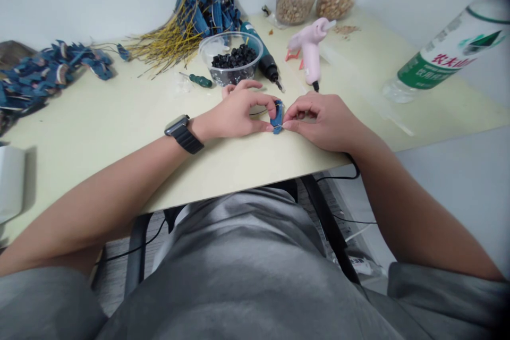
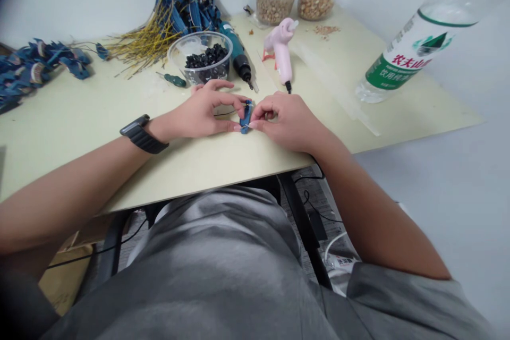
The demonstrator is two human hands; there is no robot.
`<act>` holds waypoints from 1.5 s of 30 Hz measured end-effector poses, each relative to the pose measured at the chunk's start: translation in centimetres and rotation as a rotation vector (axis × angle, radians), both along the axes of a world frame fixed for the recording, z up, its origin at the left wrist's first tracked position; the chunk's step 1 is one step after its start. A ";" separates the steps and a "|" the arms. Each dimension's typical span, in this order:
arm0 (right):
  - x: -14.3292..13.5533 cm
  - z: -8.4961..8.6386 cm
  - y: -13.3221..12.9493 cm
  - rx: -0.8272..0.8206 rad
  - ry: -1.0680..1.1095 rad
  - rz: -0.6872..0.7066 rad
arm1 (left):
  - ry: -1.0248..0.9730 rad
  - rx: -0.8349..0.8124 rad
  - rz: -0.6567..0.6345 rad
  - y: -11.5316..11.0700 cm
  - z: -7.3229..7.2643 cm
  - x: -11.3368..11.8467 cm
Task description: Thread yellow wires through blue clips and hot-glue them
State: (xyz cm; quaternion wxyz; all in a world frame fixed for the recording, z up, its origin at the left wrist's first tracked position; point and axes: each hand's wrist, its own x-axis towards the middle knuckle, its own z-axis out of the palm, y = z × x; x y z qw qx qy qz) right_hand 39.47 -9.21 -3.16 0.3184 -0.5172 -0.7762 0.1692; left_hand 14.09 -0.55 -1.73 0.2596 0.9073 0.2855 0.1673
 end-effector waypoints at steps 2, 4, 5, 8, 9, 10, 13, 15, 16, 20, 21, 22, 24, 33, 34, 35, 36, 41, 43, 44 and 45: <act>0.0 0.0 0.0 0.007 -0.003 0.003 | 0.004 -0.003 -0.002 0.0 0.2 0.0; 0.0 0.0 0.0 0.010 -0.005 0.007 | 0.011 -0.007 -0.005 0.0 0.3 0.0; 0.0 0.0 0.0 0.012 -0.007 0.009 | 0.014 -0.009 -0.008 0.0 0.4 0.0; -0.1 0.1 0.0 0.009 -0.014 0.009 | 0.023 -0.013 -0.015 0.0 0.4 0.0; -0.1 0.1 -0.1 0.006 -0.016 0.008 | 0.026 -0.012 -0.015 0.1 0.4 0.0; -0.1 0.1 -0.1 0.005 -0.017 0.008 | 0.030 -0.010 -0.015 0.1 0.4 0.0; -0.1 0.1 0.0 0.012 -0.018 0.008 | 0.040 -0.002 -0.018 0.1 0.5 0.0; -0.1 0.0 0.0 0.012 -0.023 0.004 | 0.048 0.000 -0.020 0.1 0.6 0.0; -0.1 0.0 0.0 0.009 -0.024 0.002 | 0.054 0.001 -0.023 0.0 0.7 0.0; 0.0 0.0 0.1 0.009 -0.021 0.001 | 0.070 0.005 -0.040 0.1 0.7 0.0; 0.0 0.0 0.1 0.010 -0.019 0.003 | 0.061 0.001 -0.039 0.1 0.7 0.0; 0.0 0.0 0.0 0.011 -0.016 0.004 | 0.048 -0.005 -0.036 0.1 0.6 0.0; 0.0 0.0 0.0 0.003 -0.009 0.004 | 0.028 -0.016 -0.030 0.1 0.5 0.0; 0.1 0.1 -0.3 -0.003 0.016 -0.003 | 0.044 -0.016 -0.025 0.0 0.7 0.0; 0.1 0.1 -0.3 -0.003 0.013 -0.003 | 0.046 -0.017 -0.025 0.0 0.7 0.0; 0.1 0.1 -0.3 -0.002 0.012 -0.001 | 0.046 -0.017 -0.025 0.0 0.7 0.0; 0.1 0.1 -0.3 -0.001 0.012 0.002 | 0.047 -0.016 -0.025 0.0 0.7 0.0; 0.0 0.2 -0.3 -0.004 0.008 0.003 | 0.043 -0.014 -0.031 0.1 0.5 0.0; -0.1 0.2 -0.3 0.005 0.006 -0.006 | 0.041 -0.017 -0.030 0.1 0.5 0.0; -0.1 0.1 -0.3 0.015 0.008 -0.015 | 0.044 -0.019 -0.030 0.1 0.6 0.0; -0.1 0.1 -0.3 0.030 0.013 -0.029 | 0.049 -0.020 -0.030 0.0 0.6 0.0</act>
